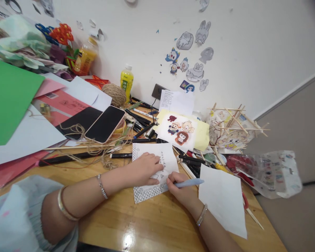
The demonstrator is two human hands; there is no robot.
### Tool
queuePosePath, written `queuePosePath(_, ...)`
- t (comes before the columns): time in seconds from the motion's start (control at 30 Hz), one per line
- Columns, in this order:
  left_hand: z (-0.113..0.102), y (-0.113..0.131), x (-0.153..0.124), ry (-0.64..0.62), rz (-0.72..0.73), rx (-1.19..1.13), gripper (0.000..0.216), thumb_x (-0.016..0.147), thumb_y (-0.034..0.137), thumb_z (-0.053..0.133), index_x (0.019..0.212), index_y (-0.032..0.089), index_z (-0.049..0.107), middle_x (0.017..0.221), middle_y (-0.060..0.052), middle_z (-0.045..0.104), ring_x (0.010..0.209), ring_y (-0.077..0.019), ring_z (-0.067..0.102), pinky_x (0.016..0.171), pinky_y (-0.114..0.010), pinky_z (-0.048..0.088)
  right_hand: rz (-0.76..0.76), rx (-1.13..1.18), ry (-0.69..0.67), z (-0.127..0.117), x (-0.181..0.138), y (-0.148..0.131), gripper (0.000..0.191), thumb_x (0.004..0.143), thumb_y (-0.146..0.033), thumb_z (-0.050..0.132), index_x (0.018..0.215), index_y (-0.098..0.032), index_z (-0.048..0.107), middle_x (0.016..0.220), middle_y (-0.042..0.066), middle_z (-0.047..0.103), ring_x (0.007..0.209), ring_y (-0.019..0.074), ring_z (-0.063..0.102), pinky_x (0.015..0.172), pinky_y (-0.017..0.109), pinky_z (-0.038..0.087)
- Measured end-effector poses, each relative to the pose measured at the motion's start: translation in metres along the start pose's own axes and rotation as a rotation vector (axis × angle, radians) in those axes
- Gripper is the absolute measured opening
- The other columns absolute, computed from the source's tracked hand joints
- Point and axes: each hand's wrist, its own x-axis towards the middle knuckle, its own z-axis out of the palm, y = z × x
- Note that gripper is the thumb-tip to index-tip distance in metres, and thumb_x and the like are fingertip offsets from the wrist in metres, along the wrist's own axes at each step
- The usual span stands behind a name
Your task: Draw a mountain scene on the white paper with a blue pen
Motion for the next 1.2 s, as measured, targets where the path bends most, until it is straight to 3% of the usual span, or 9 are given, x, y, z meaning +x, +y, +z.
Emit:
queuePosePath(0.9, 0.002, 0.000, -0.001, 0.018, 0.008, 0.012, 0.033, 0.083, 0.040, 0.077, 0.104, 0.018, 0.064, 0.098, -0.009, 0.063, 0.091, -0.0274, 0.059, 0.079, -0.037, 0.041, 0.061, 0.024, -0.032, 0.001, 0.000, 0.006, 0.031, 0.086, -0.030, 0.053, 0.058, -0.024, 0.039, 0.059, -0.004, 0.052, 0.060, 0.0160, 0.050, 0.057, 0.027, 0.040)
queuePosePath(1.2, 0.003, -0.002, -0.001, 0.024, 0.011, -0.009, 0.034, 0.082, 0.038, 0.078, 0.106, 0.018, 0.063, 0.098, -0.008, 0.063, 0.091, -0.0274, 0.060, 0.080, -0.037, 0.041, 0.002, 0.023, -0.044, 0.000, 0.001, 0.002, 0.033, 0.085, -0.029, 0.053, 0.056, -0.023, 0.038, 0.057, -0.004, 0.052, 0.058, 0.0150, 0.049, 0.056, 0.027, 0.036)
